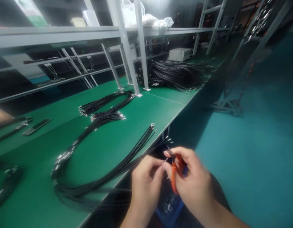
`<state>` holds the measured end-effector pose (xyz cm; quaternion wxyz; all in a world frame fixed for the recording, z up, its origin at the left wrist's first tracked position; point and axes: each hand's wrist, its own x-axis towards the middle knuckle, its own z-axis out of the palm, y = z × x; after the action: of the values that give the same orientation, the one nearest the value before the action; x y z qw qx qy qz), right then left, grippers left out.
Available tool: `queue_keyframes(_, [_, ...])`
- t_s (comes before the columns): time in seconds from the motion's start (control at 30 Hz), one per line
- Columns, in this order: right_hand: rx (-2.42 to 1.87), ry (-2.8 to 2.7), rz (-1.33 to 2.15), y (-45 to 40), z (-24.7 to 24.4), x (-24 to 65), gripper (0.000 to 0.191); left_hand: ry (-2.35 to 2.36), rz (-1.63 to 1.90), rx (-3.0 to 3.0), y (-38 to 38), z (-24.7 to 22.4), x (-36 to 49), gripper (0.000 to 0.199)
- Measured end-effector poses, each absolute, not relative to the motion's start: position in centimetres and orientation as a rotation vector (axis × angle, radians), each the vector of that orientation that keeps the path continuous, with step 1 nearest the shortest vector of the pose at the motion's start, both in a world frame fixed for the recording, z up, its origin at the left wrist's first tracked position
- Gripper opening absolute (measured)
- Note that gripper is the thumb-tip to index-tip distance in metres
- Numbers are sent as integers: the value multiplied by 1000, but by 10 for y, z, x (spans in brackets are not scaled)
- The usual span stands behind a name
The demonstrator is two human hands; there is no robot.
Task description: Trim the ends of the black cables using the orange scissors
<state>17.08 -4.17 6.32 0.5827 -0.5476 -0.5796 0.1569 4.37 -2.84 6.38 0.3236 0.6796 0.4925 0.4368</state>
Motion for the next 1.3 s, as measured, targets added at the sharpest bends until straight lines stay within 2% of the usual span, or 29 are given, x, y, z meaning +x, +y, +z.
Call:
queue_keyframes(0.17, [-1300,-1483,212,-41,55,168,30,1325,1197,1892,-30,60,46,12])
queue_keyframes(0.33, [-1123,-1576,125,-52,54,164,36,1347,1194,1823,-26,59,43,8])
queue_keyframes(0.4, [-1145,-1516,390,-55,60,169,33,1306,1157,1689,-23,61,38,8])
queue_keyframes(0.47, [-1213,-1349,867,-55,68,180,27,1244,1139,1558,-20,62,33,9])
queue_keyframes(0.57, [-1089,-1207,1485,-48,74,201,24,1155,1138,1431,-17,65,28,7])
queue_keyframes(0.7, [-849,-1151,1929,-38,62,216,29,1054,1124,1338,-16,68,27,7])
queue_keyframes(0.9, [-793,-1048,2090,-28,43,212,32,962,1089,1332,-18,73,26,7])
queue_keyframes(1.3, [-732,-1056,2169,-17,52,216,32,912,1048,1356,-18,70,26,8])
